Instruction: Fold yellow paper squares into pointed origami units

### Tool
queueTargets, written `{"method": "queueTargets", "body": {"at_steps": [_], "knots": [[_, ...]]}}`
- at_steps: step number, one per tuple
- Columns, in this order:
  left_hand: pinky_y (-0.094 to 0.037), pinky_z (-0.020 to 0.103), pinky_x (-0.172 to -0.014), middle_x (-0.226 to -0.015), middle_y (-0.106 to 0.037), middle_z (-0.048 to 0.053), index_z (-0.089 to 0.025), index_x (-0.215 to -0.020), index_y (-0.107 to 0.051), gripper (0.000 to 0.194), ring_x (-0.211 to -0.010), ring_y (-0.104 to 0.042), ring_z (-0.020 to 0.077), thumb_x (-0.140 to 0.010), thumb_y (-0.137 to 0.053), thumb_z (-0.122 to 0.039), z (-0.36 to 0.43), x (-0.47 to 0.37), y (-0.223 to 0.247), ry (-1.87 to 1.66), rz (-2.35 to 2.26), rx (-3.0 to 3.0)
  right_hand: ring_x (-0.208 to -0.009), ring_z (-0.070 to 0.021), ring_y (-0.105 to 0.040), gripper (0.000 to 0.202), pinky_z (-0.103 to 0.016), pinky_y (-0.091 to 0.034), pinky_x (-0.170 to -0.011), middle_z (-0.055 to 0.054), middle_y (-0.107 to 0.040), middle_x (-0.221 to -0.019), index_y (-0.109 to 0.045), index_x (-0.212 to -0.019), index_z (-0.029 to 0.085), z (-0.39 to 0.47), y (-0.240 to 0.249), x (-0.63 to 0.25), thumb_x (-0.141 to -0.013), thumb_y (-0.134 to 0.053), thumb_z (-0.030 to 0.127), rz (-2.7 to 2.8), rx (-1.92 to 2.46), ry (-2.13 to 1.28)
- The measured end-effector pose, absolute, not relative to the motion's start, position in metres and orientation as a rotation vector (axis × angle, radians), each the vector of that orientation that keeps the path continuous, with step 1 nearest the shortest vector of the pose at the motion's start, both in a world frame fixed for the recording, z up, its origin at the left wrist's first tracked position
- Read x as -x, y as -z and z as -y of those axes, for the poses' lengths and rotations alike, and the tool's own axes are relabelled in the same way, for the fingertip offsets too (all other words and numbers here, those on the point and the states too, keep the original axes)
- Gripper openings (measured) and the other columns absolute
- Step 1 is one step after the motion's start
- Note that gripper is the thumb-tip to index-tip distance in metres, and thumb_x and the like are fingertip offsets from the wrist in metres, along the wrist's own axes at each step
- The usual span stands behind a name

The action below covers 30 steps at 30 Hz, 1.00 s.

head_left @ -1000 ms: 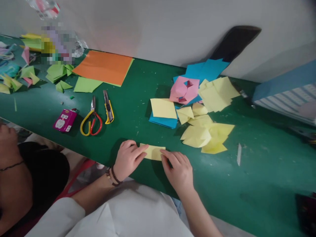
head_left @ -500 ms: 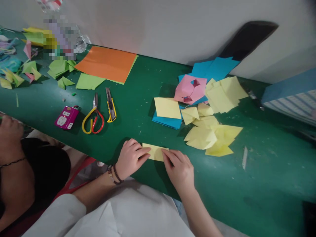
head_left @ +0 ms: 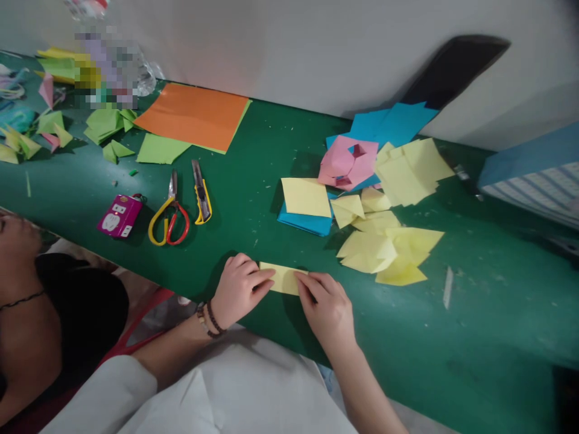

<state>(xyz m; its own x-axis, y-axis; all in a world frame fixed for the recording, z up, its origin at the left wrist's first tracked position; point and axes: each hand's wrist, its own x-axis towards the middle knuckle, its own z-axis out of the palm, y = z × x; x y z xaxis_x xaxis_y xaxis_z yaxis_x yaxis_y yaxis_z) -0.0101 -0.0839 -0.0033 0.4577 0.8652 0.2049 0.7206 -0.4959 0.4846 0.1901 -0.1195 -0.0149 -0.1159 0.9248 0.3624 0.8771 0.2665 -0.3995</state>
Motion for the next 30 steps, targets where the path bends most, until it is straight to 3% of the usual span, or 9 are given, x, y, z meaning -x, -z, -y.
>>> {"method": "queueTargets", "body": {"at_steps": [17,30], "knots": [[-0.039,0.035,-0.071,-0.072,-0.055,0.003,-0.026,-0.099,-0.072,0.016,-0.081,-0.049,0.0198,-0.091,-0.059,-0.031,0.0848,0.0113,0.0048,-0.594,-1.365,-2.394,-0.074,-0.0161,-0.063,0.021,-0.030,-0.053,-0.067,-0.006,-0.065,-0.087,-0.072,-0.099,0.022,0.1203,0.0179,-0.1910,-0.092,-0.053,0.023,1.968,1.655,-0.165],[-0.039,0.035,-0.073,-0.086,-0.055,0.005,-0.023,-0.105,-0.068,0.021,-0.085,-0.049,0.0206,-0.094,-0.053,-0.032,0.0869,0.0127,0.0039,-0.455,-1.317,-2.507,-0.075,-0.0170,-0.063,0.021,-0.031,-0.053,-0.068,-0.007,-0.065,-0.088,-0.072,-0.100,0.021,0.1202,0.0192,-0.1909,-0.092,-0.052,0.023,1.954,1.647,-0.199]]}}
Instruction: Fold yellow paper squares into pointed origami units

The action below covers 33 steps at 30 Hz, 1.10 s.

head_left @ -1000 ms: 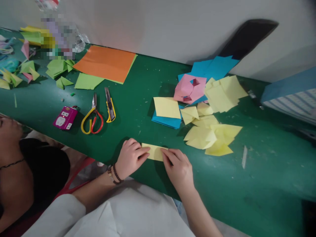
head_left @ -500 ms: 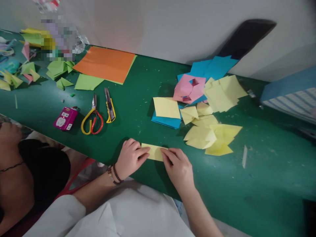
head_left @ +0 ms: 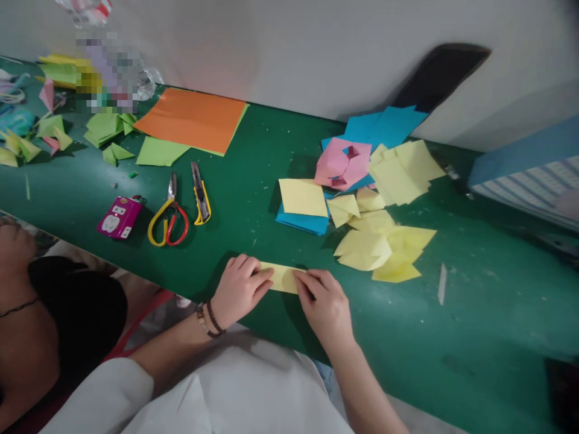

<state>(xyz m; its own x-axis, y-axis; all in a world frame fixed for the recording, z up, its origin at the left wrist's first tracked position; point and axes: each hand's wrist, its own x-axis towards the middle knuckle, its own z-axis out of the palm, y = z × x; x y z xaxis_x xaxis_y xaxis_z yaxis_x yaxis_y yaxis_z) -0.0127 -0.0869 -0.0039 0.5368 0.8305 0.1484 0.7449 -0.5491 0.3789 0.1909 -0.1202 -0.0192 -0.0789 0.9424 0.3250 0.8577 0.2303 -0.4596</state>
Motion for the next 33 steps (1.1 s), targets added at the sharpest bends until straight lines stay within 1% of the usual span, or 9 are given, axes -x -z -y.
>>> {"method": "queueTargets", "body": {"at_steps": [7,10,11,13,17,19,23,26,33], "knots": [[-0.039,0.036,-0.073,-0.087,-0.056,0.005,-0.023,-0.106,-0.068,0.020,-0.085,-0.048,0.0212,-0.093,-0.056,-0.032,0.086,0.015,0.005,-0.468,-1.295,-2.505,-0.079,-0.0177,-0.065,0.019,-0.032,-0.056,-0.071,-0.007,-0.065,-0.089,-0.070,-0.099,0.022,0.117,0.016,-0.194,-0.093,-0.052,0.024,1.920,1.625,-0.243],[-0.038,0.036,-0.073,-0.087,-0.056,0.005,-0.023,-0.105,-0.067,0.018,-0.085,-0.048,0.0214,-0.091,-0.058,-0.031,0.086,0.014,0.006,-0.470,-1.300,-2.520,-0.084,-0.0181,-0.065,0.017,-0.031,-0.056,-0.072,-0.009,-0.066,-0.103,-0.067,-0.102,0.023,0.125,0.001,-0.196,-0.091,-0.054,0.024,1.817,1.664,-0.263],[-0.038,0.036,-0.073,-0.086,-0.056,0.005,-0.024,-0.104,-0.067,0.018,-0.085,-0.048,0.0213,-0.091,-0.058,-0.031,0.086,0.014,0.007,-0.472,-1.301,-2.522,-0.078,-0.0159,-0.064,0.017,-0.030,-0.056,-0.068,-0.010,-0.066,-0.110,-0.065,-0.104,0.023,0.131,-0.005,-0.196,-0.090,-0.055,0.023,1.765,1.687,-0.281],[-0.039,0.036,-0.073,-0.086,-0.057,0.005,-0.024,-0.105,-0.068,0.018,-0.085,-0.049,0.0213,-0.091,-0.059,-0.031,0.086,0.013,0.008,-0.484,-1.304,-2.519,-0.058,-0.0094,-0.058,0.014,-0.026,-0.054,-0.059,-0.010,-0.066,-0.117,-0.061,-0.103,0.023,0.144,-0.017,-0.191,-0.090,-0.055,0.023,1.700,1.661,-0.483],[-0.039,0.036,-0.073,-0.087,-0.058,0.005,-0.024,-0.105,-0.069,0.019,-0.087,-0.050,0.0216,-0.091,-0.058,-0.031,0.087,0.012,0.009,-0.502,-1.329,-2.498,-0.049,-0.0056,-0.055,0.010,-0.024,-0.051,-0.050,-0.014,-0.059,-0.133,-0.050,-0.102,0.023,0.168,-0.025,-0.170,-0.092,-0.048,0.024,1.598,1.525,-1.228],[-0.039,0.036,-0.073,-0.087,-0.058,0.006,-0.023,-0.106,-0.070,0.021,-0.088,-0.050,0.0218,-0.091,-0.058,-0.032,0.087,0.012,0.009,-0.500,-1.332,-2.494,-0.047,-0.0063,-0.056,0.014,-0.023,-0.051,-0.049,-0.014,-0.064,-0.125,-0.047,-0.106,0.024,0.174,-0.022,-0.161,-0.092,-0.046,0.024,1.555,1.515,-1.396],[-0.039,0.036,-0.074,-0.088,-0.058,0.005,-0.023,-0.107,-0.070,0.022,-0.089,-0.050,0.0218,-0.091,-0.058,-0.033,0.087,0.012,0.009,-0.515,-1.317,-2.496,-0.047,-0.0076,-0.059,0.023,-0.023,-0.051,-0.049,-0.010,-0.069,-0.110,-0.043,-0.113,0.024,0.179,-0.013,-0.154,-0.090,-0.045,0.026,1.466,1.539,-1.503],[-0.039,0.036,-0.074,-0.087,-0.058,0.004,-0.024,-0.106,-0.069,0.020,-0.088,-0.049,0.0214,-0.091,-0.058,-0.032,0.087,0.013,0.010,-0.505,-1.324,-2.501,-0.049,-0.0071,-0.059,0.024,-0.024,-0.051,-0.048,-0.013,-0.064,-0.121,-0.042,-0.113,0.024,0.181,-0.012,-0.152,-0.090,-0.046,0.029,1.440,1.549,-1.527],[-0.038,0.036,-0.075,-0.088,-0.058,0.005,-0.025,-0.107,-0.069,0.022,-0.089,-0.049,0.0210,-0.092,-0.056,-0.034,0.087,0.013,0.009,-0.483,-1.333,-2.491,-0.052,-0.0057,-0.060,0.028,-0.025,-0.054,-0.050,-0.020,-0.037,-0.150,-0.041,-0.116,0.024,0.182,-0.015,-0.149,-0.092,-0.045,0.036,1.381,1.586,-1.548]]}}
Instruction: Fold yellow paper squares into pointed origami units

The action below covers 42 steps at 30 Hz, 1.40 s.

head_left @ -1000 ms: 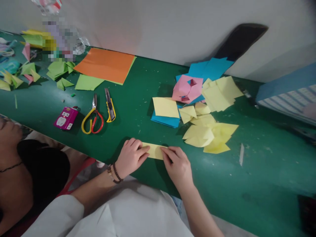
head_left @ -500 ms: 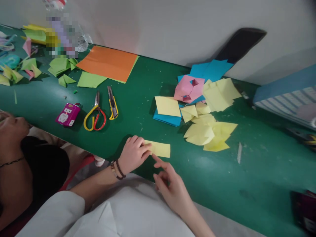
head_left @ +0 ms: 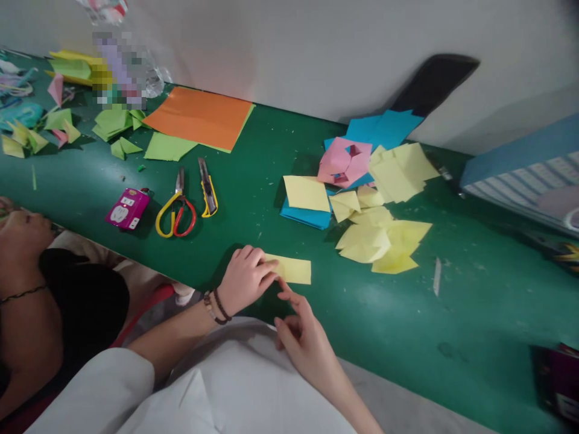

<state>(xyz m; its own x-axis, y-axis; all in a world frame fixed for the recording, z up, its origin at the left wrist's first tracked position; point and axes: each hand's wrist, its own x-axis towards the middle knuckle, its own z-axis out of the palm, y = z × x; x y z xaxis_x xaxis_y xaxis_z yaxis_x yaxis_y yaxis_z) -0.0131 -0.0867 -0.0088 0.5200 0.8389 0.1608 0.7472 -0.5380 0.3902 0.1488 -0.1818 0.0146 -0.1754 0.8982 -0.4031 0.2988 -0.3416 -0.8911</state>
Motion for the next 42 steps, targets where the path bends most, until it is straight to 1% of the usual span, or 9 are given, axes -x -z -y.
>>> {"method": "queueTargets", "body": {"at_steps": [4,10,14,16,20,26,35,39,42], "knots": [[-0.038,0.036,-0.074,-0.087,-0.058,0.005,-0.025,-0.106,-0.070,0.021,-0.088,-0.049,0.0209,-0.092,-0.056,-0.032,0.086,0.014,0.009,-0.478,-1.324,-2.486,-0.050,-0.0063,-0.060,0.030,-0.029,-0.056,-0.052,-0.021,-0.030,-0.154,-0.043,-0.116,0.024,0.189,-0.013,-0.164,-0.092,-0.046,0.044,1.247,1.675,-1.446],[-0.037,0.036,-0.074,-0.086,-0.057,0.005,-0.023,-0.108,-0.069,0.024,-0.087,-0.049,0.0209,-0.095,-0.050,-0.030,0.083,0.016,0.002,-0.401,-1.278,-2.497,-0.047,-0.0064,-0.058,0.028,-0.027,-0.052,-0.047,-0.017,-0.045,-0.146,-0.047,-0.116,0.024,0.196,-0.012,-0.195,-0.094,-0.046,0.042,1.326,1.889,-1.123],[-0.037,0.036,-0.073,-0.087,-0.056,0.006,-0.022,-0.112,-0.067,0.028,-0.088,-0.048,0.0214,-0.097,-0.044,-0.026,0.077,0.020,-0.007,-0.272,-1.181,-2.539,-0.069,-0.0132,-0.063,0.013,-0.027,-0.050,-0.063,-0.009,-0.066,-0.108,-0.059,-0.099,0.022,0.174,-0.007,-0.190,-0.093,-0.051,0.030,1.745,1.872,-0.378],[-0.037,0.036,-0.073,-0.087,-0.056,0.006,-0.022,-0.113,-0.066,0.028,-0.088,-0.048,0.0216,-0.097,-0.043,-0.025,0.073,0.022,-0.010,-0.213,-1.126,-2.561,-0.077,-0.0174,-0.062,0.010,-0.029,-0.047,-0.069,-0.006,-0.066,-0.085,-0.060,-0.091,0.020,0.159,-0.002,-0.180,-0.093,-0.051,0.025,1.935,1.804,-0.132],[-0.038,0.035,-0.073,-0.090,-0.056,0.006,-0.023,-0.118,-0.064,0.030,-0.088,-0.047,0.0217,-0.096,-0.044,-0.020,0.066,0.025,-0.015,-0.125,-1.045,-2.590,-0.067,-0.0179,-0.052,0.020,-0.031,-0.035,-0.065,-0.003,-0.057,-0.068,-0.055,-0.074,0.020,0.140,0.008,-0.160,-0.093,-0.049,0.020,2.118,1.855,0.054],[-0.039,0.035,-0.074,-0.096,-0.056,0.007,-0.023,-0.126,-0.059,0.038,-0.091,-0.047,0.0222,-0.093,-0.044,-0.014,0.061,0.028,-0.018,0.001,-0.973,-2.611,-0.066,-0.0188,-0.045,0.023,-0.032,-0.028,-0.063,-0.002,-0.053,-0.065,-0.053,-0.073,0.020,0.135,0.011,-0.135,-0.095,-0.045,0.020,2.183,1.772,0.062],[-0.040,0.035,-0.075,-0.097,-0.057,0.008,-0.021,-0.127,-0.059,0.038,-0.090,-0.046,0.0221,-0.094,-0.043,-0.015,0.056,0.031,-0.016,0.029,-0.902,-2.594,-0.063,-0.0177,-0.051,0.025,-0.032,-0.033,-0.060,-0.003,-0.059,-0.066,-0.057,-0.072,0.019,0.137,0.011,-0.109,-0.095,-0.046,0.020,2.158,1.594,-0.102],[-0.041,0.035,-0.076,-0.094,-0.056,0.007,-0.022,-0.124,-0.061,0.033,-0.091,-0.046,0.0217,-0.096,-0.045,-0.020,0.056,0.031,-0.014,-0.013,-0.923,-2.570,-0.083,-0.0163,-0.066,0.014,-0.029,-0.049,-0.072,-0.007,-0.072,-0.099,-0.064,-0.096,0.020,0.154,-0.005,-0.126,-0.093,-0.050,0.021,2.015,1.450,-0.485],[-0.042,0.033,-0.078,-0.092,-0.055,0.006,-0.022,-0.121,-0.063,0.029,-0.091,-0.047,0.0206,-0.097,-0.047,-0.028,0.057,0.031,-0.014,-0.072,-0.931,-2.548,-0.051,-0.0070,-0.058,0.015,-0.023,-0.052,-0.056,-0.008,-0.066,-0.125,-0.064,-0.100,0.022,0.165,-0.012,-0.143,-0.090,-0.053,0.023,1.835,1.570,-0.829]]}}
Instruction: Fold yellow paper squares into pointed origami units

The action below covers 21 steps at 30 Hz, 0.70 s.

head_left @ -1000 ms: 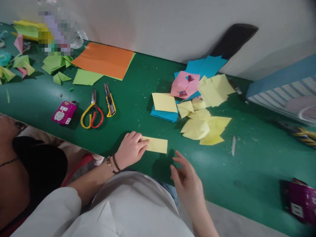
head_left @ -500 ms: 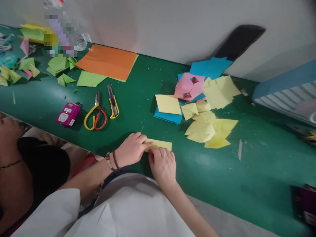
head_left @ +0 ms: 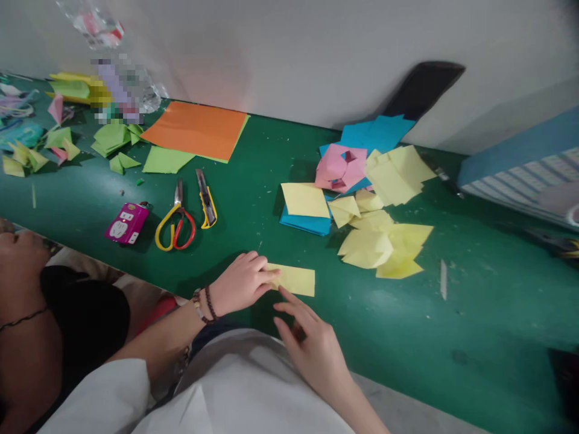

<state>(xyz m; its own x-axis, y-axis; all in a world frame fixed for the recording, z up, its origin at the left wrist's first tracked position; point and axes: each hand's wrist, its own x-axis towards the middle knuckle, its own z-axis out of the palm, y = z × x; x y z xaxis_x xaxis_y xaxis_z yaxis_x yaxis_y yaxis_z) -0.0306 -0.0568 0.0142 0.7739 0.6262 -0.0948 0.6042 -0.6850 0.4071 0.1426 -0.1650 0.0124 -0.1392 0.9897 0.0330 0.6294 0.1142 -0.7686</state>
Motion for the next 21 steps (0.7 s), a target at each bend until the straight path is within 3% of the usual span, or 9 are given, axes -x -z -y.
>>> {"method": "queueTargets", "body": {"at_steps": [5,15,21], "knots": [[-0.042,0.033,-0.078,-0.090,-0.055,0.005,-0.022,-0.121,-0.063,0.029,-0.090,-0.048,0.0202,-0.097,-0.048,-0.031,0.057,0.031,-0.015,-0.084,-0.936,-2.549,-0.044,-0.0060,-0.052,0.020,-0.024,-0.052,-0.047,-0.010,-0.060,-0.134,-0.062,-0.104,0.023,0.170,-0.013,-0.149,-0.087,-0.052,0.024,1.711,1.653,-1.142],[-0.043,0.035,-0.081,-0.093,-0.057,0.005,-0.023,-0.125,-0.060,0.032,-0.092,-0.049,0.0206,-0.094,-0.055,-0.027,0.058,0.033,-0.014,-0.067,-0.960,-2.520,-0.036,-0.0064,-0.045,0.025,-0.026,-0.049,-0.040,-0.010,-0.067,-0.124,-0.066,-0.100,0.023,0.182,-0.010,-0.188,-0.088,-0.053,0.040,1.449,1.845,-0.993],[-0.043,0.035,-0.081,-0.093,-0.058,0.004,-0.024,-0.122,-0.062,0.029,-0.092,-0.051,0.0198,-0.093,-0.056,-0.024,0.059,0.033,-0.012,-0.175,-0.925,-2.513,-0.046,-0.0096,-0.053,0.035,-0.025,-0.050,-0.046,-0.006,-0.071,-0.090,-0.067,-0.105,0.021,0.166,-0.003,-0.214,-0.086,-0.058,0.048,1.453,1.917,-0.712]]}}
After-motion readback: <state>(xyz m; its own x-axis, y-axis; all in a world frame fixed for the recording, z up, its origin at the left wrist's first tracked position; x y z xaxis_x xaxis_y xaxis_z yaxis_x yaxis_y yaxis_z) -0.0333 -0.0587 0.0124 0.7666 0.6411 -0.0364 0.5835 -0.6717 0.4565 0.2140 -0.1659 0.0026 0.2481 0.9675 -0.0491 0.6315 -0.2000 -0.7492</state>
